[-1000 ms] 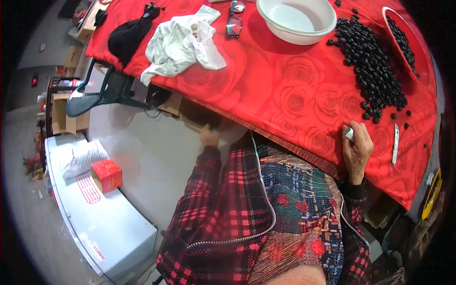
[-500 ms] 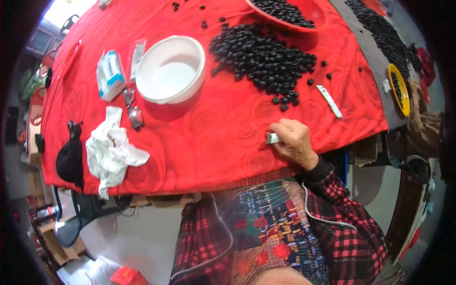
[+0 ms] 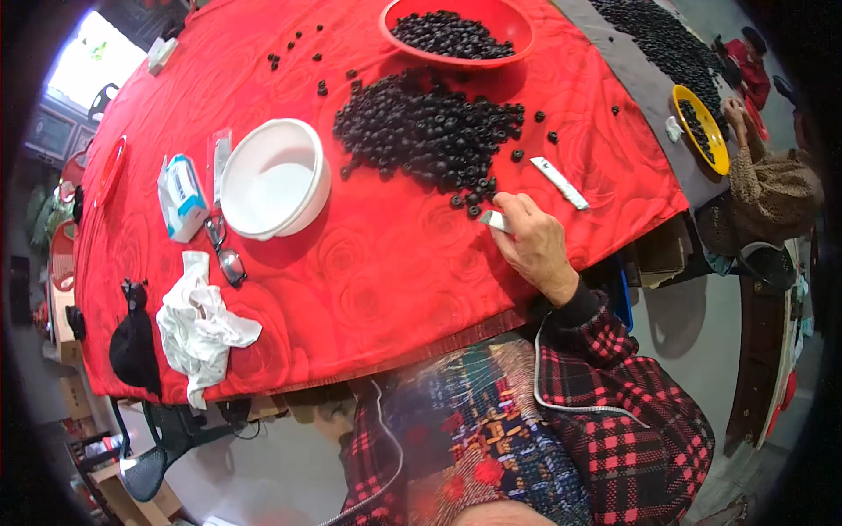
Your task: The person uses a small white tool to remove pits from black olives one by one. They hold each olive in their left hand, insert the tool, and drop the pitted olive into a white bowl. The process is repeated continuously with olives from a large pile on the table.
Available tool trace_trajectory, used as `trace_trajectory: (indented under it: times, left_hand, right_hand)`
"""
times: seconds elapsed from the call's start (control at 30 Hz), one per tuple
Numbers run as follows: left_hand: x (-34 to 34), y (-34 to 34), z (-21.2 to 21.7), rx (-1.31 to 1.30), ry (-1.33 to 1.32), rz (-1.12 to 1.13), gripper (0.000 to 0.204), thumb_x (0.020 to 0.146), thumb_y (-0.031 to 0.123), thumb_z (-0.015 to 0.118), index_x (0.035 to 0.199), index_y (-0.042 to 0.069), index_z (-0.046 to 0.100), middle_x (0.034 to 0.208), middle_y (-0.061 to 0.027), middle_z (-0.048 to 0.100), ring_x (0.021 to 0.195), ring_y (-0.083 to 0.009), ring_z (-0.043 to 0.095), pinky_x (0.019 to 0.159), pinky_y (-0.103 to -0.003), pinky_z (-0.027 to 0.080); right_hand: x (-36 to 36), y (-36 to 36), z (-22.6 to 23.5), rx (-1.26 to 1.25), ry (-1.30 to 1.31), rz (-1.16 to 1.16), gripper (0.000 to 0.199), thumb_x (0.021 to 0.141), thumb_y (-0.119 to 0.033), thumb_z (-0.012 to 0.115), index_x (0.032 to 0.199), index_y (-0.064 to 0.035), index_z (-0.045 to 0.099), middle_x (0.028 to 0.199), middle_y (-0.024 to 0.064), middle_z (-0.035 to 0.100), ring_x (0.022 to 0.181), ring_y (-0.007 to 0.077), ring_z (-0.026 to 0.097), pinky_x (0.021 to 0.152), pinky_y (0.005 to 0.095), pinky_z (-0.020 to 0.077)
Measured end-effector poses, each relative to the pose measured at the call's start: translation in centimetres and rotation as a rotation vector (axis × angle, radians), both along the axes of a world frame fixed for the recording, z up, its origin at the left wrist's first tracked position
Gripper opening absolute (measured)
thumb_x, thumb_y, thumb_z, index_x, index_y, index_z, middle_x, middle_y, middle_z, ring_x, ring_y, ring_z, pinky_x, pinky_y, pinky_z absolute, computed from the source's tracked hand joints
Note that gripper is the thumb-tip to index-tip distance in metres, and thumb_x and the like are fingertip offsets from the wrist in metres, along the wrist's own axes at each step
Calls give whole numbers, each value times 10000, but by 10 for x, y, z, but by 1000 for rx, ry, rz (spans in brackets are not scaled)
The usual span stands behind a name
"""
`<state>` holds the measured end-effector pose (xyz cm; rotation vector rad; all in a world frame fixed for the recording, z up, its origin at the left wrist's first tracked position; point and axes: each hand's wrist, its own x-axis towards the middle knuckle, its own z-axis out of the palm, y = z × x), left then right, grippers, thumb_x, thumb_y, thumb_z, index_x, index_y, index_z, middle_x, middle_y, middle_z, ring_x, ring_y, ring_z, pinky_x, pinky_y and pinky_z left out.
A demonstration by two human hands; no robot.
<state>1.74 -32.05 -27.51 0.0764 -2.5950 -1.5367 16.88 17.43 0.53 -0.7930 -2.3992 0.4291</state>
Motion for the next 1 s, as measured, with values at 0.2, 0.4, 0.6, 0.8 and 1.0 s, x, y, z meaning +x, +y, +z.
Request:
trace_trajectory:
  times: [0.2, 0.4, 0.6, 0.8, 1.0]
  left_hand:
    - [-13, 70, 177, -341, 602, 119, 384, 778, 8, 577, 1157, -52, 590, 1039, -147, 604, 818, -267, 565, 776, -371, 465]
    - [-13, 180, 303, 74, 728, -527, 300, 820, 49, 577, 1102, -43, 620, 886, -123, 590, 760, -232, 531, 710, -346, 457]
    - [-1, 266, 404, 724, 420, -1240, 511, 888, 165, 601, 1342, 7, 426, 912, -112, 583, 780, -221, 535, 666, -346, 461]
    - [-6, 279, 489, 946, 195, -1834, 625, 870, 288, 624, 1430, 187, 363, 1237, -118, 550, 1094, -273, 518, 915, -427, 485]
    - [-10, 272, 493, 839, 114, -1821, 544, 909, 291, 578, 1414, 247, 382, 1031, -28, 582, 846, -167, 510, 787, -376, 494]
  right_hand:
    - [-2, 1, 1, -35, 23, 53, 245, 783, -179, 658, 975, -80, 545, 829, 138, 561, 714, 362, 603, 582, 464, 479]
    - [-11, -1, 0, 38, 13, -30, 303, 791, -191, 667, 1049, -87, 549, 799, 110, 530, 669, 312, 592, 539, 412, 478]
    - [-15, 6, -8, 68, -16, -142, 379, 782, -172, 664, 1113, -45, 531, 830, 120, 533, 665, 312, 596, 540, 410, 478]
    - [-21, 4, -8, 42, 7, -169, 406, 764, -174, 671, 1105, -13, 521, 847, 143, 540, 681, 322, 603, 558, 424, 482]
    - [-18, 7, -11, 72, -31, -194, 400, 758, -194, 676, 1096, -36, 533, 836, 131, 551, 690, 325, 613, 568, 431, 486]
